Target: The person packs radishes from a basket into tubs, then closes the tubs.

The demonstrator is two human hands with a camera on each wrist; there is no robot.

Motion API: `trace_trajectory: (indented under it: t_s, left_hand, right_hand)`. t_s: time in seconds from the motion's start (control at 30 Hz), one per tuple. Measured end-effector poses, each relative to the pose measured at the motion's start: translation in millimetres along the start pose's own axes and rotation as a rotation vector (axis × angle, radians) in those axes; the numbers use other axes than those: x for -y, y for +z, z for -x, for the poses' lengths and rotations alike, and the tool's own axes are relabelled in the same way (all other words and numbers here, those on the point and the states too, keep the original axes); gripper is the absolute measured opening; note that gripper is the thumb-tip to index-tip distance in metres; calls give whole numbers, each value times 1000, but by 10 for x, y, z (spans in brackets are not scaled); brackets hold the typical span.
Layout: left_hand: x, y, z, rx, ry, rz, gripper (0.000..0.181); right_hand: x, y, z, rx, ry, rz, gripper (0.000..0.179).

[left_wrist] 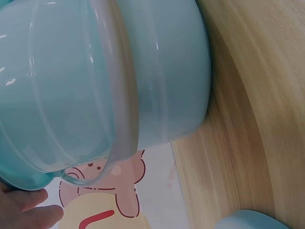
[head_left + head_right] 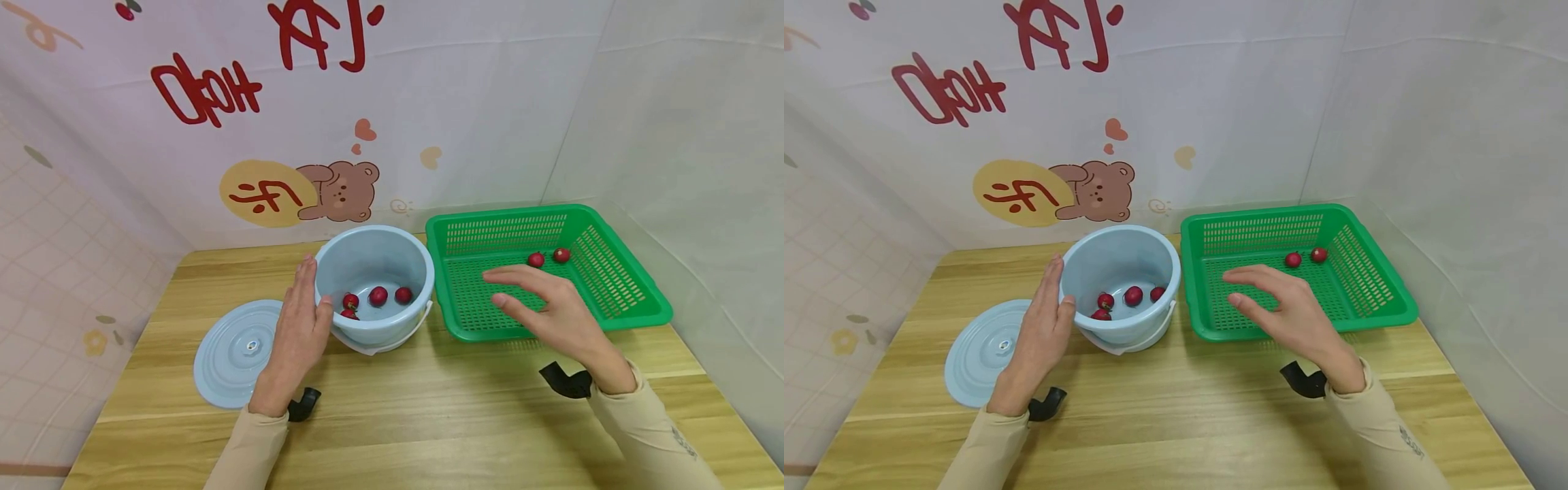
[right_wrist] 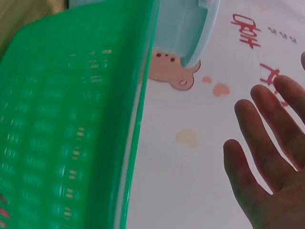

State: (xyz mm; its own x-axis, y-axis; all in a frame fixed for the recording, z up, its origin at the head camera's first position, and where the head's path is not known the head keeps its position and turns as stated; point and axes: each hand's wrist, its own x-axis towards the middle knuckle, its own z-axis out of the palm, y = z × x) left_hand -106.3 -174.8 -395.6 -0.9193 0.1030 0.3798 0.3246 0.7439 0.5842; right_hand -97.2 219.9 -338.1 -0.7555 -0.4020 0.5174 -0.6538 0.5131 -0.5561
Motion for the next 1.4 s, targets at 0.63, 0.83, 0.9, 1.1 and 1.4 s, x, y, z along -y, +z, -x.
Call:
trace_trajectory:
  t_s: [0.63, 0.83, 0.9, 1.1, 1.4]
  left_hand:
    - [2, 0, 2, -1, 8, 7, 66]
    - [5, 5, -2, -2, 4, 13, 66]
    - [6, 5, -1, -3, 3, 13, 66]
    - [4, 4, 0, -5, 4, 11, 66]
    - [5, 1, 2, 0, -1, 8, 66]
  right_hand:
    - [-462, -348, 154, 310, 237, -6, 41]
    - [-587, -413, 165, 396, 303, -11, 42]
    - [-624, -424, 166, 416, 315, -10, 41]
    - [-721, -430, 169, 466, 361, -32, 39]
    - [-890, -426, 141, 559, 430, -67, 48]
